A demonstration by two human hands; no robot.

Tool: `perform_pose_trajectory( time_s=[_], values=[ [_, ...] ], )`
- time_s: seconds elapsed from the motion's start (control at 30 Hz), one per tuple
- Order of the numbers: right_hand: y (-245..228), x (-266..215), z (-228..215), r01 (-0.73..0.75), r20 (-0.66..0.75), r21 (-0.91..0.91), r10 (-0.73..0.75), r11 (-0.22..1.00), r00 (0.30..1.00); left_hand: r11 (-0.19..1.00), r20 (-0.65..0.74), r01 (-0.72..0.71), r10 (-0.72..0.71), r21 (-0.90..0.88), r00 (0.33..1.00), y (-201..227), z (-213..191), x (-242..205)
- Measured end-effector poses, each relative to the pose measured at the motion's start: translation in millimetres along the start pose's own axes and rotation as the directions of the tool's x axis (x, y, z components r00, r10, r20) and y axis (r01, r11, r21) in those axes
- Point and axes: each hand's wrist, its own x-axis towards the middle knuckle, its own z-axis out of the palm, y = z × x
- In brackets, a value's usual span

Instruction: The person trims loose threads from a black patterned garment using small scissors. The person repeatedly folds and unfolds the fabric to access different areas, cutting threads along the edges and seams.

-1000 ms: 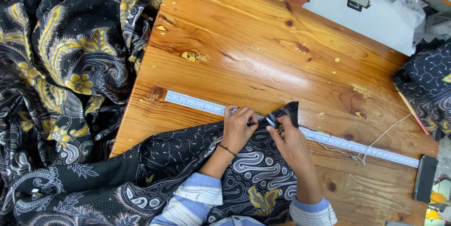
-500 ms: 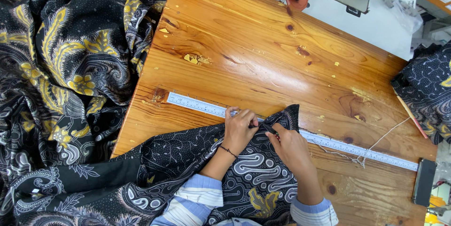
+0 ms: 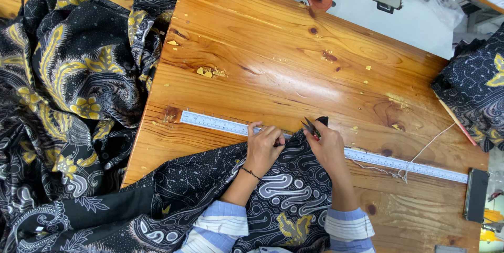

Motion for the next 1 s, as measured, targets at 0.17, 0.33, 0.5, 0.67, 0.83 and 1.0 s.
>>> perform_pose_trajectory(
  time_s=[0.17,0.33,0.5,0.67,0.83,1.0],
  values=[
    [33.1,-13.6,12.4,0.145,-0.064,0.488,-0.131,0.861,0.989,1.0,0.008,0.004,-0.004,-0.006,1.0,-1.6,2.0,-1.0],
    [46.7,-33.7,-10.3,-0.319,0.317,0.937,0.038,0.141,0.948,1.0,0.011,0.018,-0.018,-0.02,1.0,-2.7,2.9,-2.4],
    [60.7,-46.1,-34.2,-0.085,0.092,0.995,0.167,-0.053,0.982,0.999,0.003,0.035,-0.035,-0.031,0.999,-2.2,5.2,-3.4],
    [104.2,-73.8,-88.0,0.059,-0.495,0.654,0.367,0.754,0.788,0.995,0.04,0.086,-0.084,-0.04,0.996,1.9,-1.5,0.9],
    [192.6,-83.2,-149.6,-0.023,-0.768,-0.094,-0.057,0.995,0.638,0.999,-0.112,0.026,-0.023,0.022,0.993,8.8,-7.3,-1.9],
    [244.2,-57.9,-127.3,-0.252,-0.456,-0.59,-0.058,0.767,0.888,0.996,-0.185,0.027,-0.01,0.09,0.983,9.3,-7.2,-4.2]
  ],
)
